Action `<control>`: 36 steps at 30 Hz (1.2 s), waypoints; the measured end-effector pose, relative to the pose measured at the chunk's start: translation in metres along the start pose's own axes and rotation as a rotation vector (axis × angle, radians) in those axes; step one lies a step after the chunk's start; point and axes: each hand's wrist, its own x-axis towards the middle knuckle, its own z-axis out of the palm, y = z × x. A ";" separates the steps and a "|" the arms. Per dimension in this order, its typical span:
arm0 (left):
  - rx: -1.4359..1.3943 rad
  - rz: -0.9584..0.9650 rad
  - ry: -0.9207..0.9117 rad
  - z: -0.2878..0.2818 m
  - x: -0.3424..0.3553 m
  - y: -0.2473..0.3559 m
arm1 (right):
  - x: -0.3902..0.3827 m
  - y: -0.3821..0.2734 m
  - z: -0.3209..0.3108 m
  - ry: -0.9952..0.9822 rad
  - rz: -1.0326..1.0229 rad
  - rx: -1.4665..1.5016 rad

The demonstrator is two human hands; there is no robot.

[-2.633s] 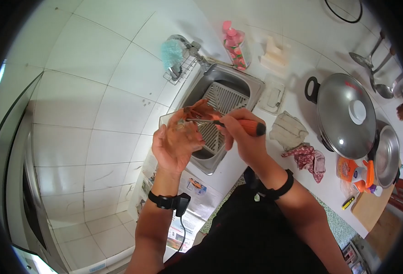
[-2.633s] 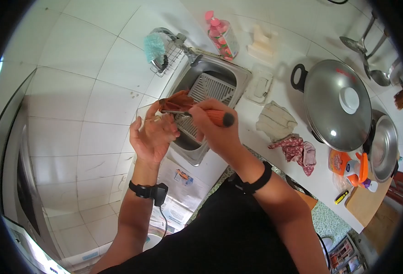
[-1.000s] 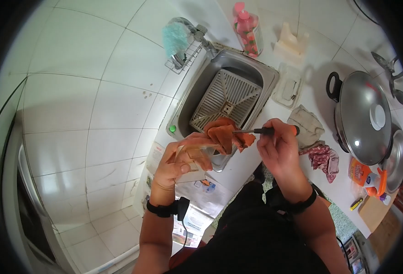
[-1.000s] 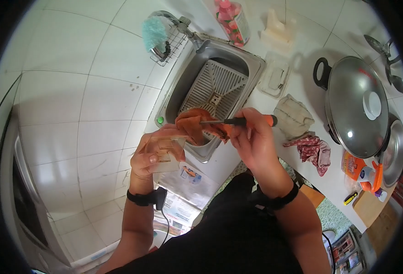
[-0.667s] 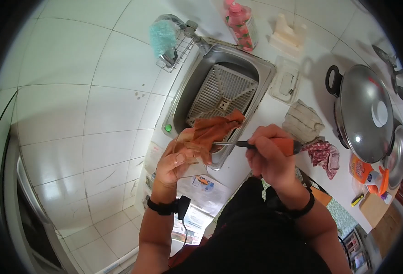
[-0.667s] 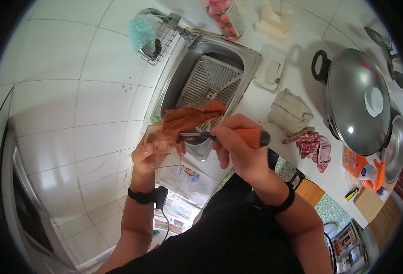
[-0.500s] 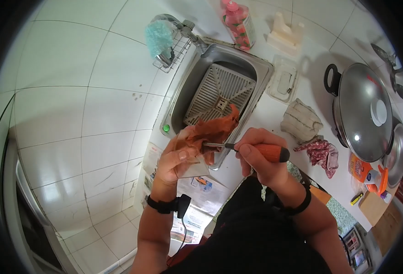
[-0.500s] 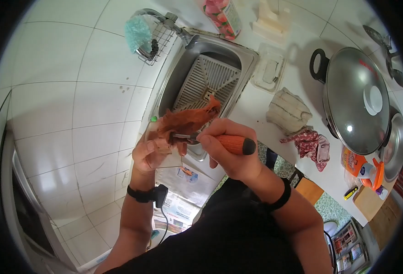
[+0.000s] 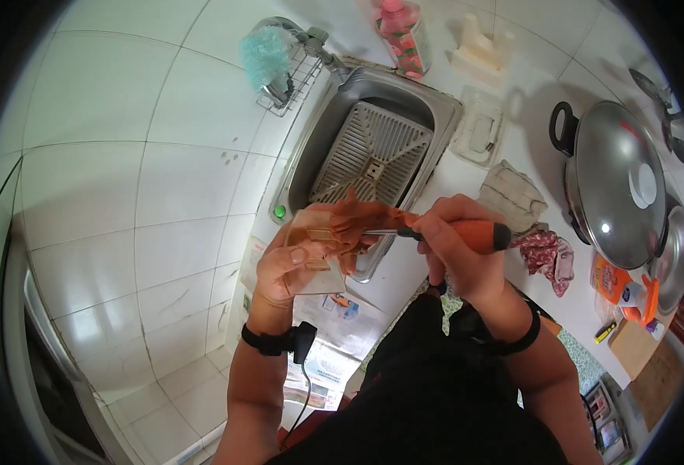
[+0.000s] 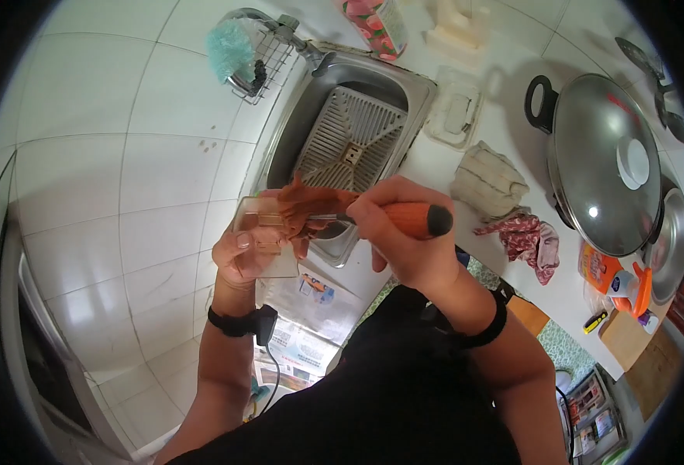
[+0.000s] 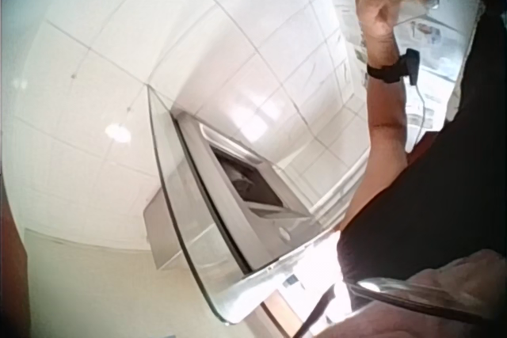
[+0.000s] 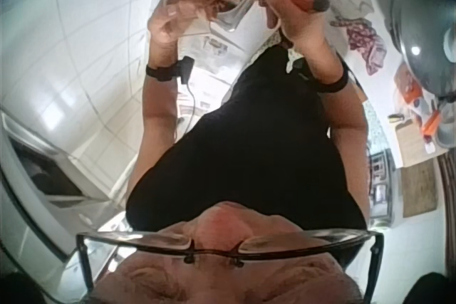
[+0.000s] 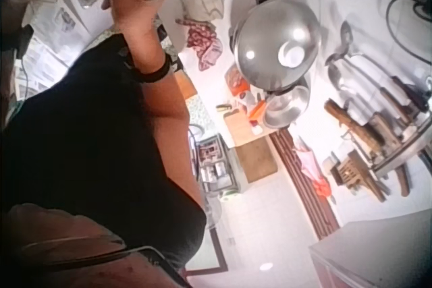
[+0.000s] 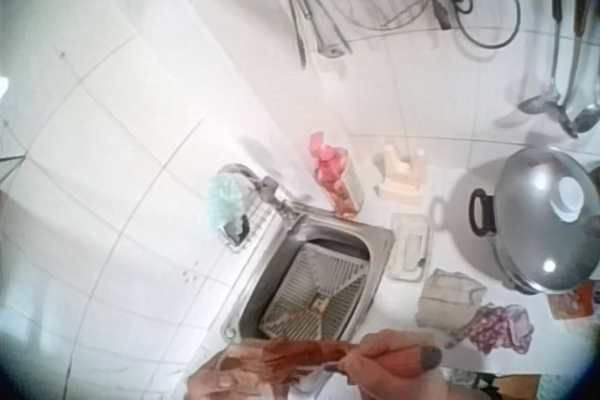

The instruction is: The recorder cleans a piece of meat by picking off fat or membrane with their hands and a small screwdriver-like tool over a sink.

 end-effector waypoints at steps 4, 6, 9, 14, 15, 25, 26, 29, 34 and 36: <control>0.076 -0.013 0.014 0.023 0.006 0.012 | 0.000 0.005 0.002 0.070 0.049 0.042; 0.090 0.002 0.028 0.016 0.003 0.010 | -0.004 0.007 0.005 0.135 0.136 0.117; 0.075 0.021 0.023 0.001 -0.001 0.002 | -0.008 0.015 0.003 0.165 0.118 0.185; -0.057 0.077 -0.059 -0.001 -0.003 -0.003 | -0.012 0.013 0.004 0.150 0.110 0.221; -0.005 0.041 0.013 0.005 -0.004 -0.001 | -0.012 0.014 0.004 0.148 0.118 0.243; -0.017 0.064 -0.123 0.015 0.007 0.005 | -0.002 0.010 0.002 -0.018 0.029 0.238; -0.019 0.064 -0.123 0.014 0.009 0.004 | 0.003 0.006 0.000 -0.072 0.019 0.174; -0.075 0.140 -0.232 0.014 0.011 0.002 | 0.006 0.000 -0.007 -0.134 0.005 0.080; -0.037 0.088 -0.130 0.020 0.005 0.004 | 0.003 0.001 -0.014 -0.141 -0.017 0.070; 0.001 0.023 -0.078 0.014 0.000 0.006 | 0.002 0.002 -0.009 -0.120 -0.041 0.057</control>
